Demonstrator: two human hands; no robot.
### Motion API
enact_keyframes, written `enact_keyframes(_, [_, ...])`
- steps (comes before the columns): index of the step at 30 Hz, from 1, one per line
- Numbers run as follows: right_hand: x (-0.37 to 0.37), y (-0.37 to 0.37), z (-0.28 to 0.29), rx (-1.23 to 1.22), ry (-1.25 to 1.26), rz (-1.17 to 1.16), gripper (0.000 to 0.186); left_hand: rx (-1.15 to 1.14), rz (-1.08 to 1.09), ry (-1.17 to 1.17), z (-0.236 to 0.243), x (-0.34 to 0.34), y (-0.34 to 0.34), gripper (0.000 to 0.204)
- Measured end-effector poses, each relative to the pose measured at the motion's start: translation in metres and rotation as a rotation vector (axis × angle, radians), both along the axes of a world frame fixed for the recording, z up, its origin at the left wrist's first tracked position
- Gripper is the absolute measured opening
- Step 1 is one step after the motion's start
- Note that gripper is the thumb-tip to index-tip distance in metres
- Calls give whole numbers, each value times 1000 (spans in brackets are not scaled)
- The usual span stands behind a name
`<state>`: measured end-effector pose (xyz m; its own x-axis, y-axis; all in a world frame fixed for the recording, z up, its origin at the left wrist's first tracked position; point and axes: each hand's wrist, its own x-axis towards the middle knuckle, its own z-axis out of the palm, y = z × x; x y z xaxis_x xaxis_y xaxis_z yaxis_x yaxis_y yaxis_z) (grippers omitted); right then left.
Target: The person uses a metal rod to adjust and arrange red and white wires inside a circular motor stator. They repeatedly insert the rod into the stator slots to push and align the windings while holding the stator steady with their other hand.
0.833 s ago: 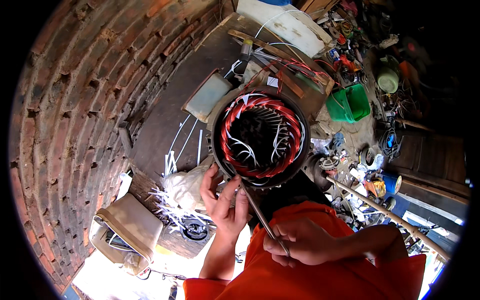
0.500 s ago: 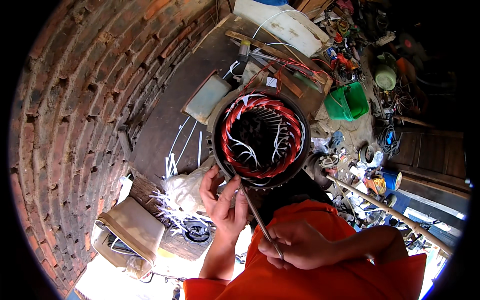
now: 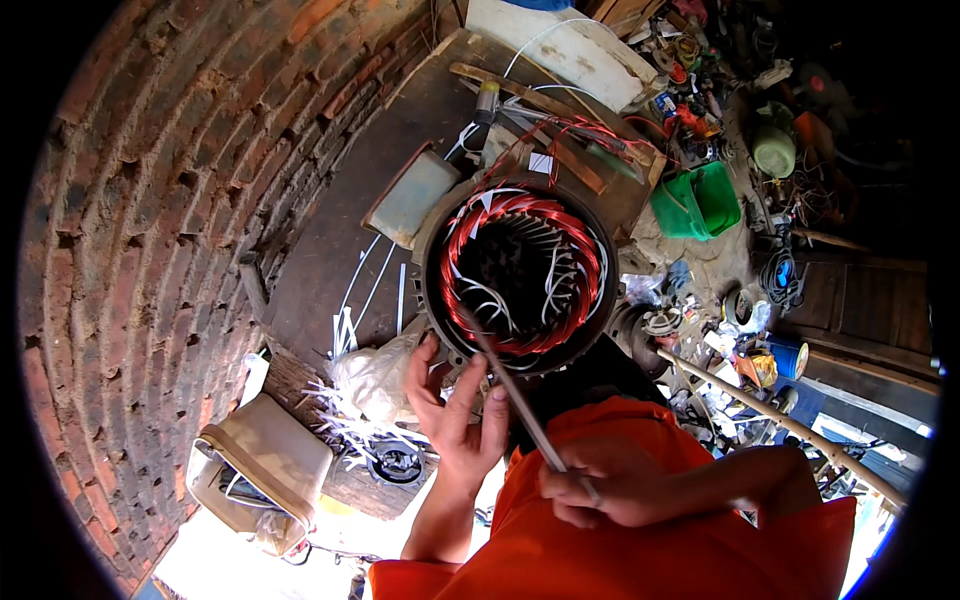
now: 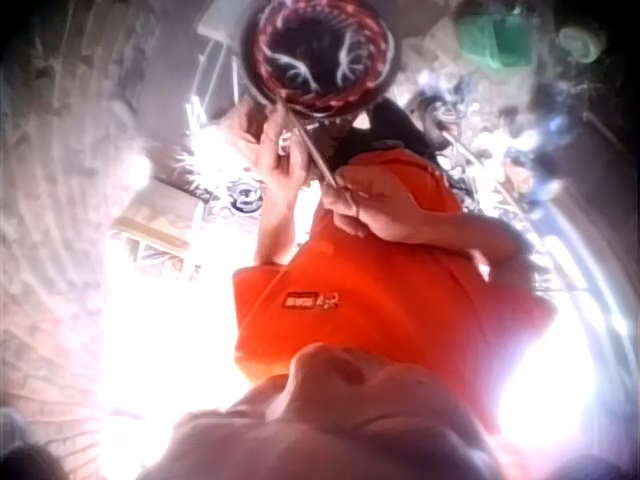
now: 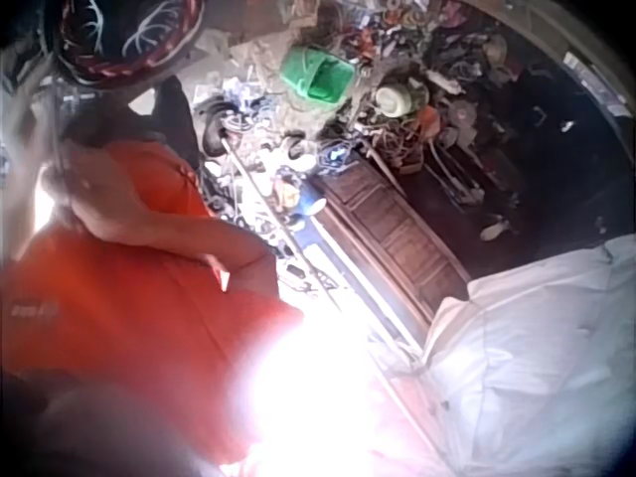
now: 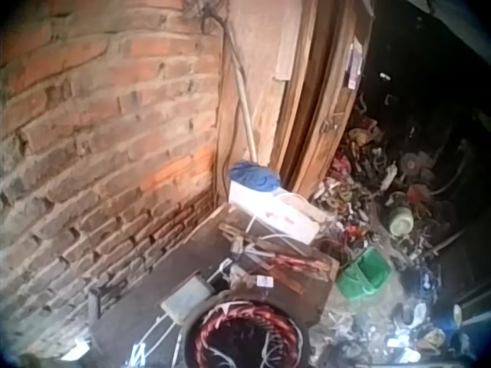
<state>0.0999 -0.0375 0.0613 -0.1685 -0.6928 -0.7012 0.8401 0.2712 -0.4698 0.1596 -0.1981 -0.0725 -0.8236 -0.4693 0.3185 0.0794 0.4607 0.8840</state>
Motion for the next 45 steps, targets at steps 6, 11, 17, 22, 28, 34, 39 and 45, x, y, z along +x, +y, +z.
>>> enact_keyframes(6, [-36, 45, 18, 138, -102, 62, 33, 9, -48, -15, 7, 6, 15, 40])
enact_keyframes(11, [-44, 50, 13, 105, -165, 137, 22, -38, -11, -73, 14, 2, 22, 39])
enact_keyframes(17, [-44, 39, 11, 125, -34, 273, 28, -23, -18, -78, 12, 2, 26, 36])
enact_keyframes(22, [-41, 37, 10, 134, 107, 305, 26, -30, -7, -83, 9, 4, 28, 33])
enact_keyframes(28, [-42, 30, 12, 138, 251, 357, 28, 3, 2, -56, 3, 4, 28, 34])
enact_keyframes(34, [-33, 29, 9, 153, 359, 379, 30, 16, 3, -41, 0, 5, 27, 37])
enact_keyframes(39, [-42, 20, 19, 198, 398, 475, 33, 41, -5, -31, -2, 8, 26, 38])
enact_keyframes(45, [-48, 19, 27, 235, 422, 512, 37, 2, -14, -54, 3, 6, 27, 39])
